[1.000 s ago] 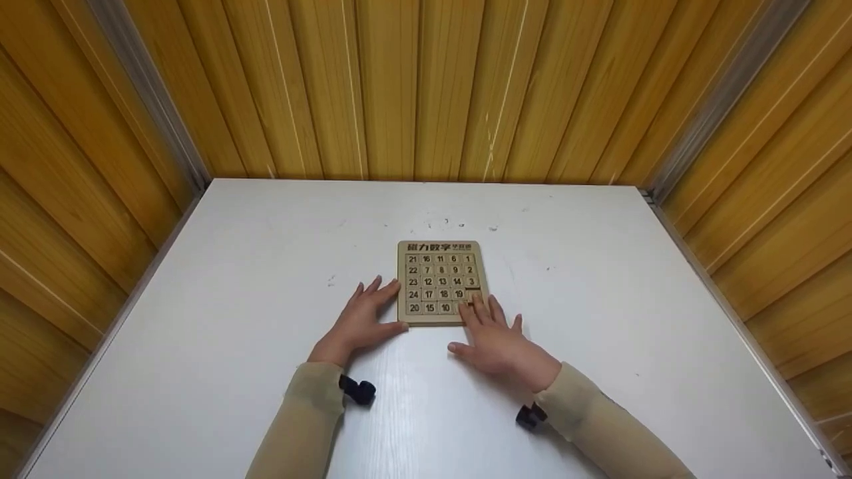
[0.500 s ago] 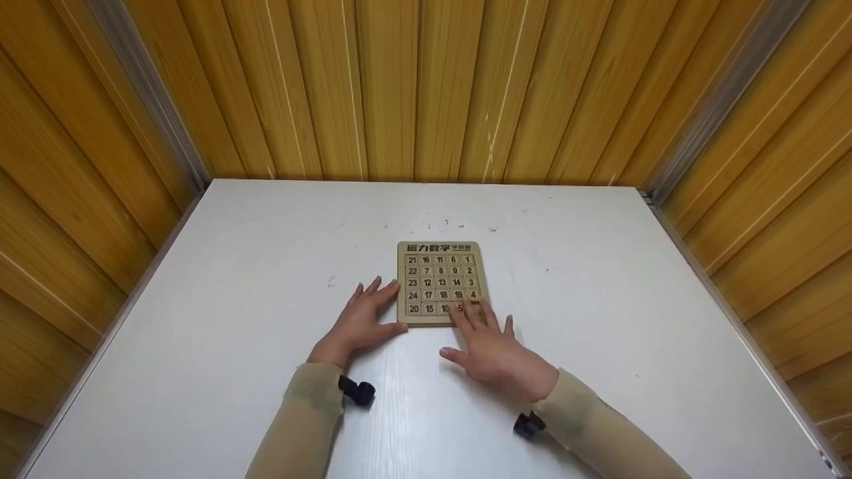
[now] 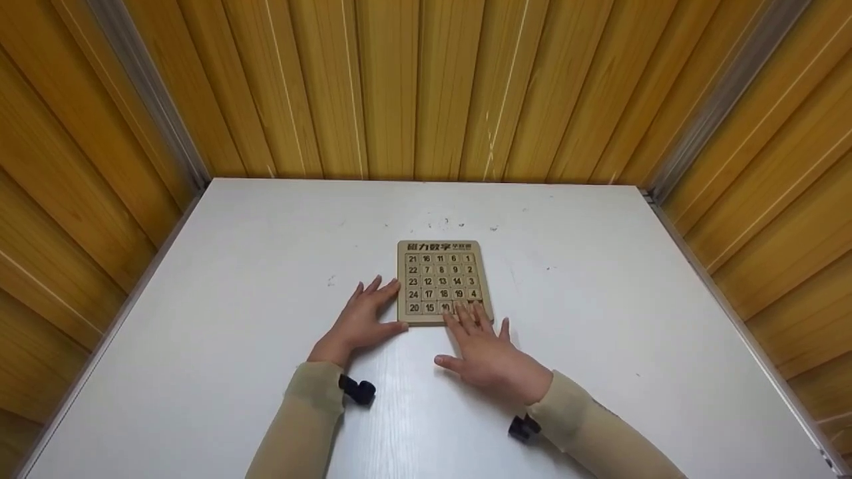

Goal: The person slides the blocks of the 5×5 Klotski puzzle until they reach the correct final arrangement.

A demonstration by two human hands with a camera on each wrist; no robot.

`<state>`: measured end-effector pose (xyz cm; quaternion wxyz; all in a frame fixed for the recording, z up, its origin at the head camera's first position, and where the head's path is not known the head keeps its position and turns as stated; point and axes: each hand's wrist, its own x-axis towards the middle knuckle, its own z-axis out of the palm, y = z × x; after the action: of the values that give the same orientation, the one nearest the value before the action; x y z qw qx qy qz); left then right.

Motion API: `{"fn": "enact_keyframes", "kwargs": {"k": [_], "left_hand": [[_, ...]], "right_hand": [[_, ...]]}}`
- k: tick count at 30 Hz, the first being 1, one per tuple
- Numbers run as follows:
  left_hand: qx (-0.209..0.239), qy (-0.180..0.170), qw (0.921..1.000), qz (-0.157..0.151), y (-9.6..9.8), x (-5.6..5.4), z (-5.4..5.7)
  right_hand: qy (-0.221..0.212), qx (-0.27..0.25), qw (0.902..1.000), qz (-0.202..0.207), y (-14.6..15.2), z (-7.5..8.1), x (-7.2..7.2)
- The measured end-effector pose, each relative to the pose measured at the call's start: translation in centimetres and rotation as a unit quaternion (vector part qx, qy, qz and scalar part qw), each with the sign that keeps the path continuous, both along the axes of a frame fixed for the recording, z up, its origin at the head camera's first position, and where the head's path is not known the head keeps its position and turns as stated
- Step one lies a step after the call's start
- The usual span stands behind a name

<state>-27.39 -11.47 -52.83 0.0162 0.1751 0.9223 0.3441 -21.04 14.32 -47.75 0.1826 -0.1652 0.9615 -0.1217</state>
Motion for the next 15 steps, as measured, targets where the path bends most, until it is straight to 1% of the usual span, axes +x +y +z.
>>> {"fn": "enact_keyframes", "kwargs": {"k": [2,9,15], "left_hand": [[0.000,0.003,1.0000,-0.002,0.0,0.0,0.0],[-0.007,-0.016,0.9997,0.019,0.2,-0.1,-0.1],[-0.006,-0.010,0.9999,0.012,0.1,-0.1,-0.2]], "right_hand": [[0.001,0.003,1.0000,0.000,0.1,0.0,0.0],[-0.002,-0.003,0.9999,-0.010,0.8,-0.1,0.0],[-0.003,0.007,0.9998,-0.020,1.6,0.0,-0.2]]}}
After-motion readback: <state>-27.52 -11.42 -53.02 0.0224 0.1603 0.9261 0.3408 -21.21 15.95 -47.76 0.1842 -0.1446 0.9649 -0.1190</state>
